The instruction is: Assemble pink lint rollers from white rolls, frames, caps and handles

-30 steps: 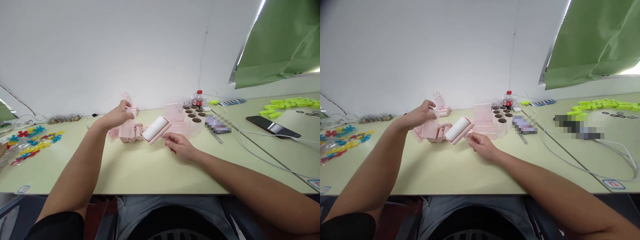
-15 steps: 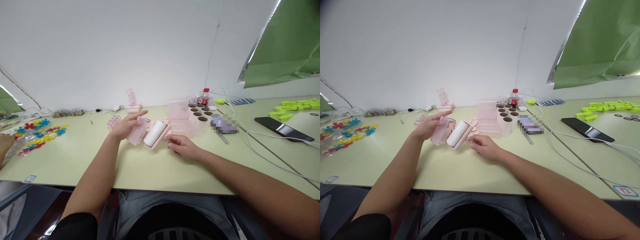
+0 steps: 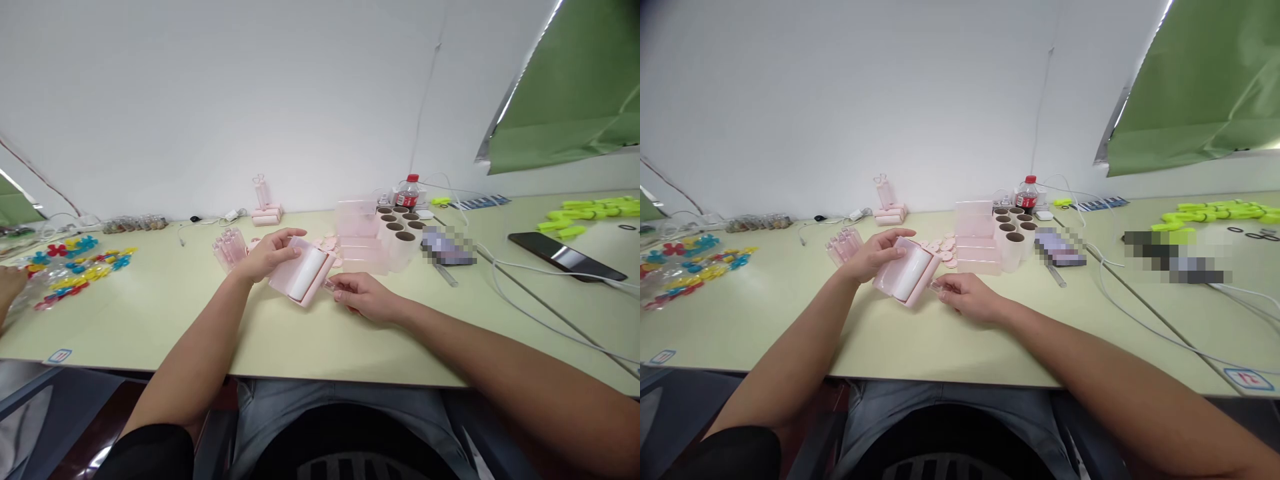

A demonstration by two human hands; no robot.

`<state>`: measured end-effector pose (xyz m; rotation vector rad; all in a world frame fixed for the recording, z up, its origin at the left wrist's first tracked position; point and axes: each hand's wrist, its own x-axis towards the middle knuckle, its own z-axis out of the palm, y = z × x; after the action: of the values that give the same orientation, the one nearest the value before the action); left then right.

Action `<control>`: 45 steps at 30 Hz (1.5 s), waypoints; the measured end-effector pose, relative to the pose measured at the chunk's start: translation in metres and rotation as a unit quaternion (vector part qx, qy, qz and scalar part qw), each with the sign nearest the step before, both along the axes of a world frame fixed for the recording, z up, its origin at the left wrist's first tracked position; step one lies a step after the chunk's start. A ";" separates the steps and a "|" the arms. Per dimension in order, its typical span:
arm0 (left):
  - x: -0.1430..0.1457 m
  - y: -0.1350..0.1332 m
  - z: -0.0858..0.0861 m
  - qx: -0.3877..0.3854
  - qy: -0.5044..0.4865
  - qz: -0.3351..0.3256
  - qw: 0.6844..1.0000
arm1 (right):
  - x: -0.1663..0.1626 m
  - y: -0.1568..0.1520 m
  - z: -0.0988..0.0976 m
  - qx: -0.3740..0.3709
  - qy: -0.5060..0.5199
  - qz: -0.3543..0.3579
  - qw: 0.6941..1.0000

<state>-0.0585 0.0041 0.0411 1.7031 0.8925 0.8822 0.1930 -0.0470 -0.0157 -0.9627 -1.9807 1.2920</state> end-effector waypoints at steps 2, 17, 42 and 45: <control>0.002 -0.001 -0.001 -0.001 -0.010 -0.003 1.000 | 0.000 0.000 0.000 0.002 -0.005 -0.001 1.000; 0.035 -0.010 -0.019 -0.024 -0.011 -0.011 1.000 | 0.003 0.001 -0.001 -0.031 0.003 -0.006 0.999; 0.092 -0.095 -0.038 0.505 0.385 0.006 0.772 | -0.004 0.002 0.016 -0.268 0.303 -0.091 0.910; 0.089 -0.095 -0.039 0.504 0.371 0.031 0.779 | -0.005 0.001 0.015 -0.227 0.291 -0.100 0.924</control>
<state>0.0310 -0.0905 0.0024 3.1235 1.0442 0.7601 0.1884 -0.0455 -0.0004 -0.8226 -1.1271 1.7114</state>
